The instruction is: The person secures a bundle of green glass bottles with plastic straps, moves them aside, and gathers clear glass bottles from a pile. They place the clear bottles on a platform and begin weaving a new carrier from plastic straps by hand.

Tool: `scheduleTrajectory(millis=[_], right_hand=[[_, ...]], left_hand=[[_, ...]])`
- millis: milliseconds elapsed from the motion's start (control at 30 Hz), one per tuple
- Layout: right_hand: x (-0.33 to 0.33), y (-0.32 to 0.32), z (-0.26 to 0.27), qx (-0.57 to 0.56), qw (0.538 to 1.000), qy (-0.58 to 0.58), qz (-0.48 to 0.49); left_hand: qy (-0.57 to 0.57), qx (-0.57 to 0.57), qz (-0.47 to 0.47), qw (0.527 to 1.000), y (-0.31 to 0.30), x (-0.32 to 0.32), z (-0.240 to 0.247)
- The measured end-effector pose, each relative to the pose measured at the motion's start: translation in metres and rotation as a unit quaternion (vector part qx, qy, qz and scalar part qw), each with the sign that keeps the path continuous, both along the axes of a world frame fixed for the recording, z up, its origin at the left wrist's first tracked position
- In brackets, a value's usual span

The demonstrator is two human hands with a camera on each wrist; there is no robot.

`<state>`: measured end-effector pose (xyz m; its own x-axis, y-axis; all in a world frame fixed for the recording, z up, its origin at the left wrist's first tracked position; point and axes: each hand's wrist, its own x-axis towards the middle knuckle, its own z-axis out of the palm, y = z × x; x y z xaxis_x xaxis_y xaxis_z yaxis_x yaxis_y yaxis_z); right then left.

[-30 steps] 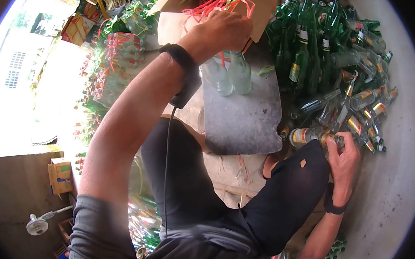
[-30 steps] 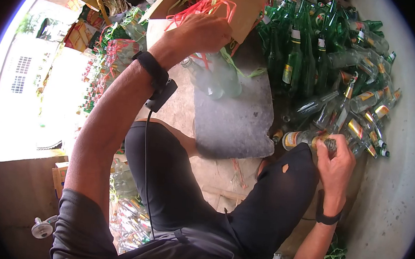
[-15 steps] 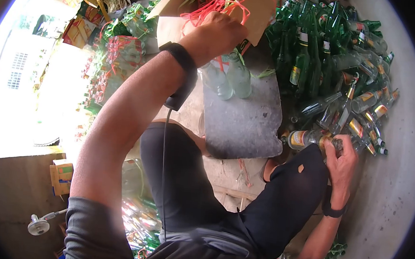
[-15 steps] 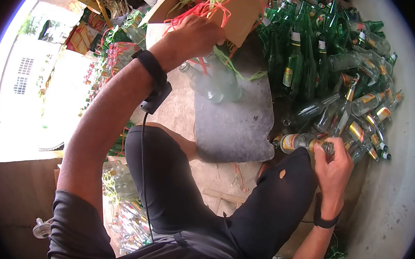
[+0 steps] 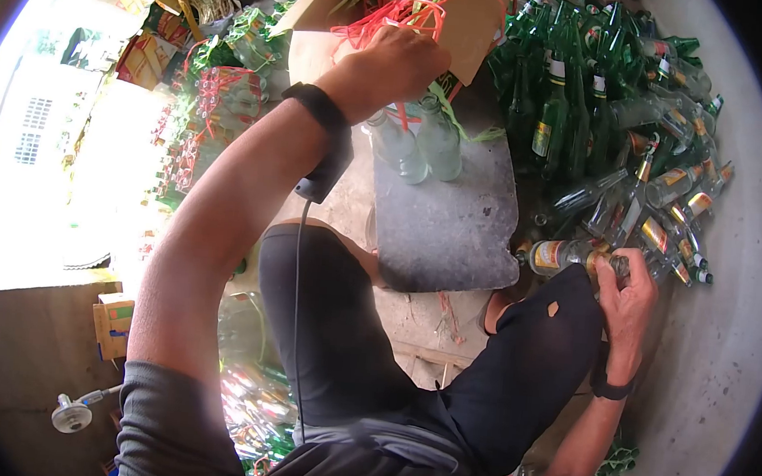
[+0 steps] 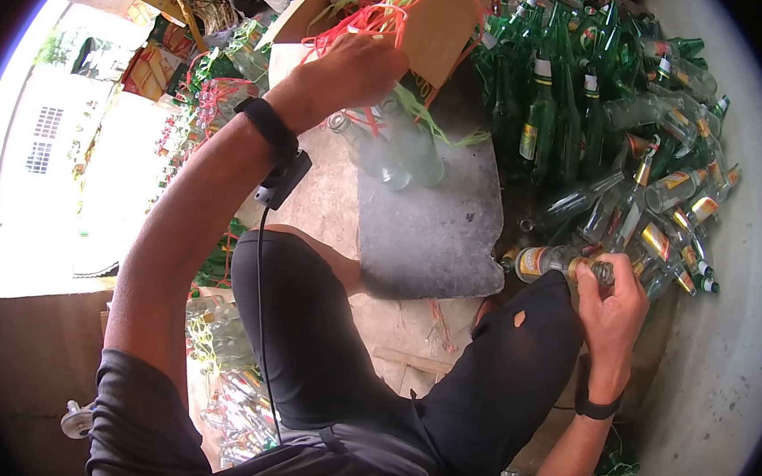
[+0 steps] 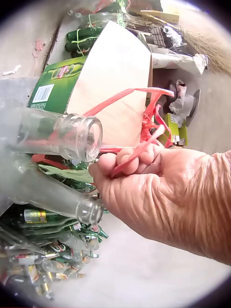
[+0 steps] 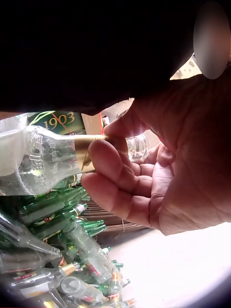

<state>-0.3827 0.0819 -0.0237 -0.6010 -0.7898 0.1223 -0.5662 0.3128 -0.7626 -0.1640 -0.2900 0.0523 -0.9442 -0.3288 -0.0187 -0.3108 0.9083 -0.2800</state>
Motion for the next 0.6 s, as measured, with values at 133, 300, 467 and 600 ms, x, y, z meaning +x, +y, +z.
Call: scheduleTrajectory(millis=[133, 300, 467, 600], right_hand=[[0.003, -0.001, 0.006, 0.011, 1.0, 0.009, -0.005], [0.002, 0.001, 0.0, -0.008, 0.999, 0.035, 0.006], [0.004, 0.001, 0.0, -0.028, 0.998, 0.05, 0.008], [0.002, 0.003, -0.003, -0.033, 0.996, 0.077, 0.011]], left_hand=[[0.03, 0.119, 0.036, 0.992, -0.002, -0.005, 0.015], [0.351, 0.476, 0.109, 0.799, 0.005, 0.001, 0.069], [0.604, 0.565, 0.199, 0.526, -0.047, 0.028, 0.026], [0.681, 0.524, 0.348, 0.375, -0.062, 0.044, 0.013]])
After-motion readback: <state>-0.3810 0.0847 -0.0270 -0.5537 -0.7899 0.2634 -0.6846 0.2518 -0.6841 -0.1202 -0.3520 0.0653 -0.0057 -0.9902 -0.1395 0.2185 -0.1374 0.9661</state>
